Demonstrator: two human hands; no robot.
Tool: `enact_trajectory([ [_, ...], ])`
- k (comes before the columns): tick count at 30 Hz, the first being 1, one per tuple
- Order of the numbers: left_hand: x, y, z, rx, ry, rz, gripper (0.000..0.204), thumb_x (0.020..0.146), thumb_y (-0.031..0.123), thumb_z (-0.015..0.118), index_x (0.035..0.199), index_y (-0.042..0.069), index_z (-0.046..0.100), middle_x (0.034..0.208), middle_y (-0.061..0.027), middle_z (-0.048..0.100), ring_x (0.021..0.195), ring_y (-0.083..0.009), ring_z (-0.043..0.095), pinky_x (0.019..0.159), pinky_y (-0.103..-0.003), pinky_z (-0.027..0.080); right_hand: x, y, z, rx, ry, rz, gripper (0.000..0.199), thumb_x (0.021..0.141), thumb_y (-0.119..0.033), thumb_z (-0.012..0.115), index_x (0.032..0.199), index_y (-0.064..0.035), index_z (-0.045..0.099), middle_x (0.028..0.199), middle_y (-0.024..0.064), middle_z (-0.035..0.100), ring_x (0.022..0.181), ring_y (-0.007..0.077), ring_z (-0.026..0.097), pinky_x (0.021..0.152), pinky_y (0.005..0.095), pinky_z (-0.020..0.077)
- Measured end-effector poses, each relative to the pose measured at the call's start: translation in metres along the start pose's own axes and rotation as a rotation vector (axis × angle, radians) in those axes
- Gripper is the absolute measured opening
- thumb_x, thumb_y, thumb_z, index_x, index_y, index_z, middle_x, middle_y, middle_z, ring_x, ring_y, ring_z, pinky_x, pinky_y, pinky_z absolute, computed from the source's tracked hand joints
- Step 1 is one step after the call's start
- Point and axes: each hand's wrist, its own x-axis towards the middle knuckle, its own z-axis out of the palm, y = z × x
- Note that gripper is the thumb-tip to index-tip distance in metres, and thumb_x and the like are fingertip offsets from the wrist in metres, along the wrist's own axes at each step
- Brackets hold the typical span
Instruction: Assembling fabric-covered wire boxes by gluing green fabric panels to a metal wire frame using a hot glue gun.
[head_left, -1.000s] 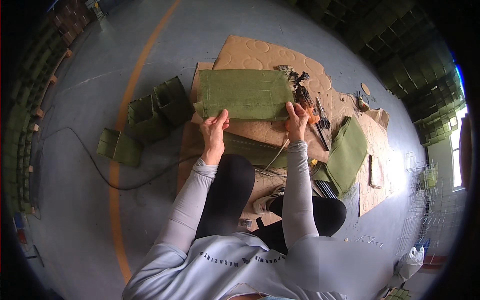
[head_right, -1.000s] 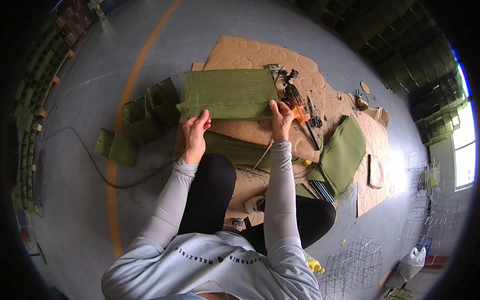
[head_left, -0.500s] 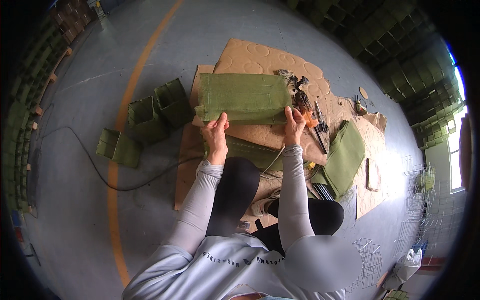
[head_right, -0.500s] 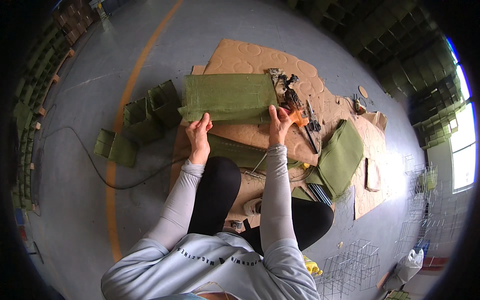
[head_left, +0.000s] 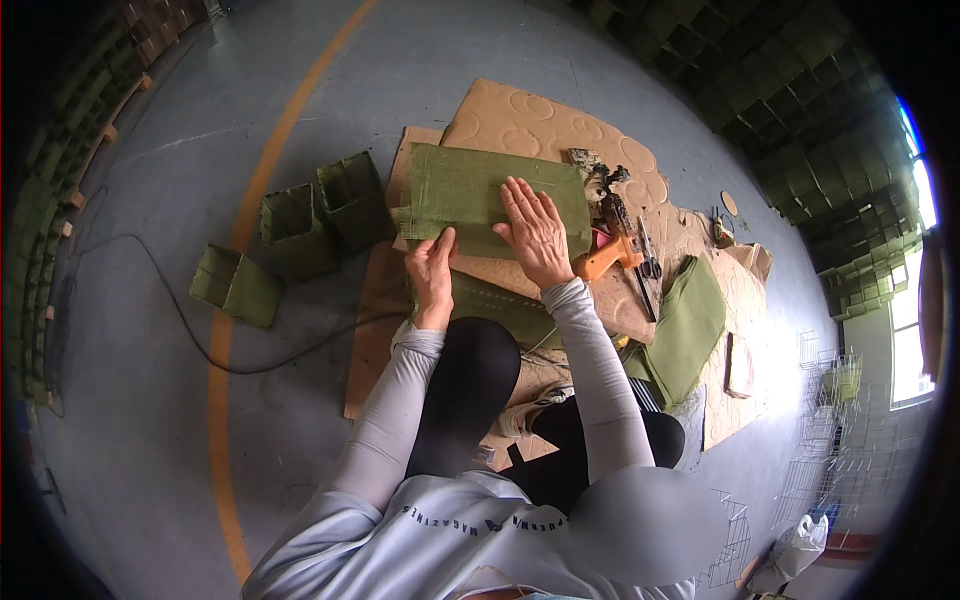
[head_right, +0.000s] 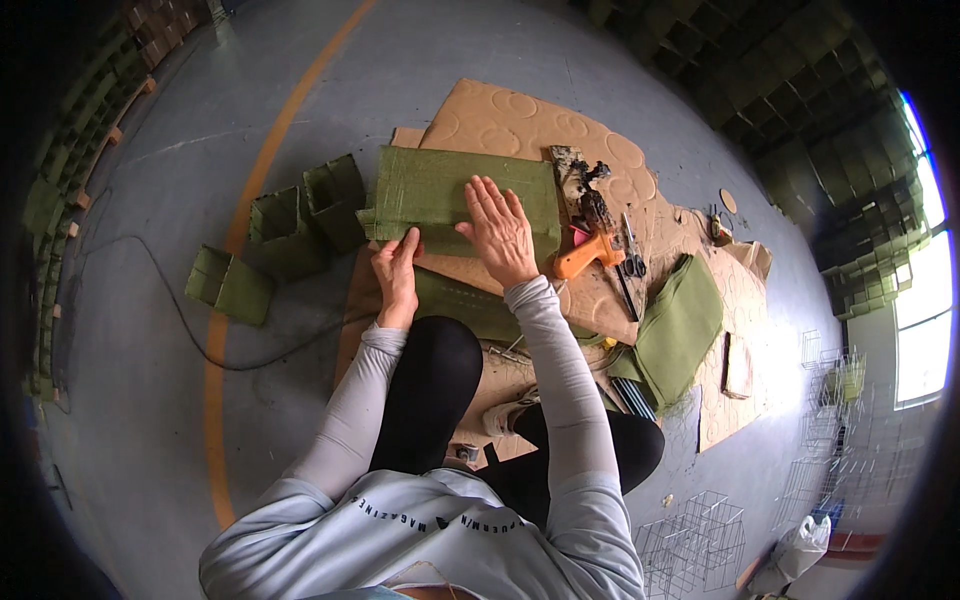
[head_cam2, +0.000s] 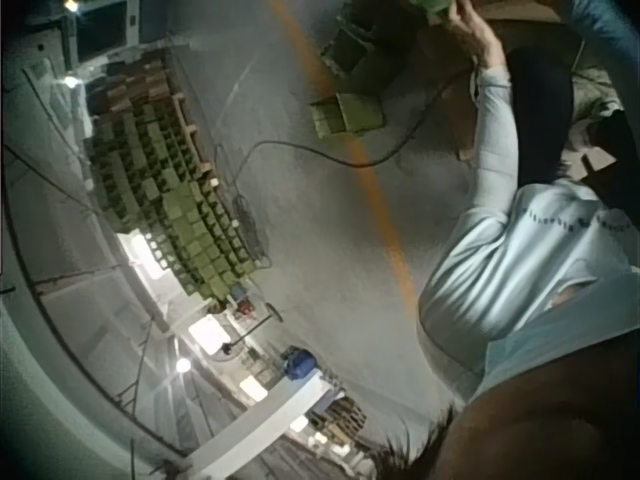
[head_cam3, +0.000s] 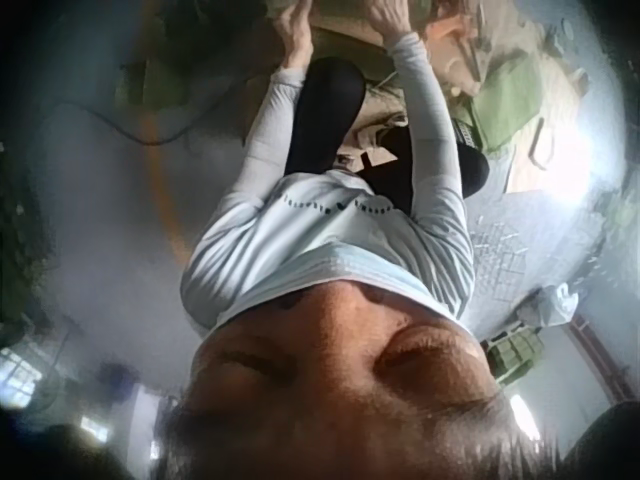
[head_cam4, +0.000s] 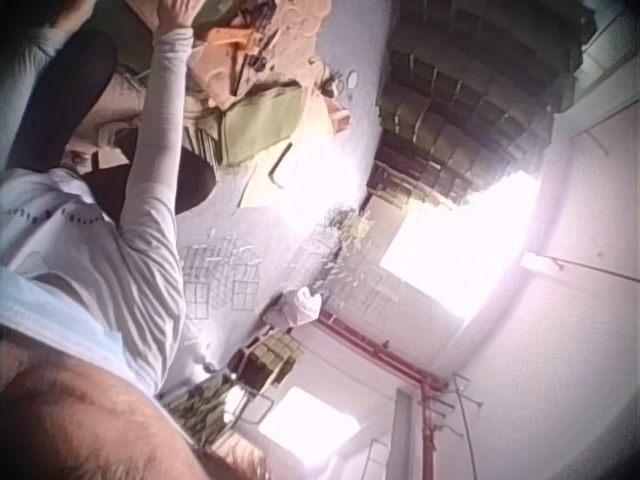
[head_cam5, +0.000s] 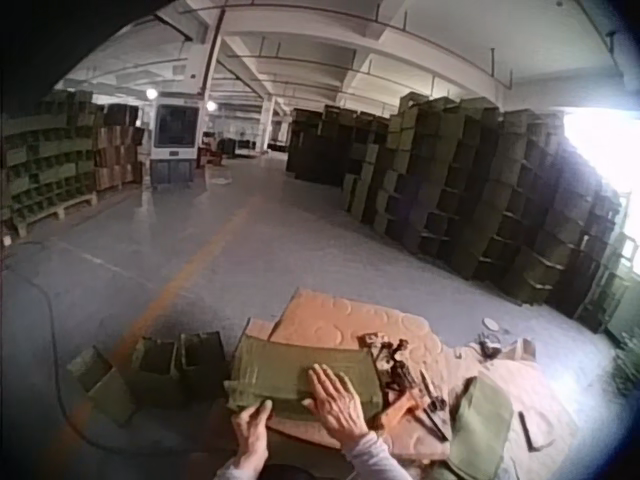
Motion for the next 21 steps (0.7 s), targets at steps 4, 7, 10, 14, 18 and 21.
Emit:
enact_trajectory([
  [4, 0.001, 0.001, -0.002, -0.009, 0.017, -0.002, 0.037, 0.087, 0.031, 0.079, 0.072, 0.001, 0.065, 0.072, 0.0007, 0.063, 0.066, -0.0076, 0.056, 0.067, -0.025, 0.044, -0.001, -0.003, 0.003, -0.021, 0.014, 0.024, 0.066, 0.096, -0.045, 0.052, 0.145, -0.0024, 0.044, 0.154, 0.0118, 0.043, 0.144, 0.0263, 0.037, 0.117, 0.0471, 0.0291],
  [7, 0.005, -0.005, -0.006, 0.132, -0.068, -0.076, 0.033, 0.087, 0.030, 0.080, 0.076, 0.000, 0.068, 0.073, 0.0009, 0.064, 0.067, -0.0072, 0.056, 0.066, -0.024, 0.044, 0.000, -0.005, 0.003, -0.022, 0.023, 0.034, 0.065, 0.096, -0.045, 0.053, 0.145, -0.0029, 0.045, 0.153, 0.0116, 0.044, 0.144, 0.0263, 0.037, 0.117, 0.0474, 0.0293],
  [10, 0.006, -0.012, -0.004, 0.240, -0.092, -0.135, 0.030, 0.087, 0.028, 0.080, 0.082, 0.000, 0.071, 0.076, 0.0009, 0.066, 0.069, -0.0066, 0.057, 0.067, -0.024, 0.045, 0.000, -0.007, 0.001, -0.029, 0.001, 0.048, 0.064, 0.098, -0.043, 0.051, 0.147, -0.0033, 0.042, 0.154, 0.0114, 0.042, 0.145, 0.0261, 0.036, 0.117, 0.0456, 0.0284],
  [14, 0.001, -0.016, 0.003, 0.054, -0.038, -0.058, 0.029, 0.087, 0.028, 0.079, 0.087, 0.000, 0.073, 0.080, 0.0022, 0.066, 0.071, -0.0058, 0.057, 0.067, -0.025, 0.045, 0.000, -0.006, -0.005, -0.030, -0.020, 0.062, 0.065, 0.097, -0.044, 0.052, 0.147, -0.0033, 0.043, 0.154, 0.0114, 0.043, 0.144, 0.0265, 0.036, 0.117, 0.0457, 0.0290],
  [18, 0.004, -0.024, 0.000, 0.041, 0.008, -0.076, 0.027, 0.089, 0.028, 0.078, 0.088, 0.001, 0.073, 0.080, 0.0034, 0.065, 0.071, -0.0056, 0.055, 0.067, -0.024, 0.044, 0.000, -0.007, -0.005, -0.027, -0.016, 0.053, 0.066, 0.096, -0.044, 0.053, 0.147, -0.0029, 0.043, 0.153, 0.0117, 0.043, 0.144, 0.0270, 0.037, 0.117, 0.0458, 0.0293],
  [21, 0.007, -0.024, -0.005, 0.098, -0.059, -0.115, 0.026, 0.089, 0.028, 0.077, 0.087, 0.002, 0.072, 0.079, 0.0028, 0.065, 0.071, -0.0062, 0.054, 0.066, -0.025, 0.043, -0.001, -0.006, -0.004, -0.028, -0.026, 0.059, 0.067, 0.096, -0.044, 0.054, 0.148, -0.0026, 0.041, 0.155, 0.0116, 0.041, 0.145, 0.0269, 0.036, 0.117, 0.0459, 0.0292],
])
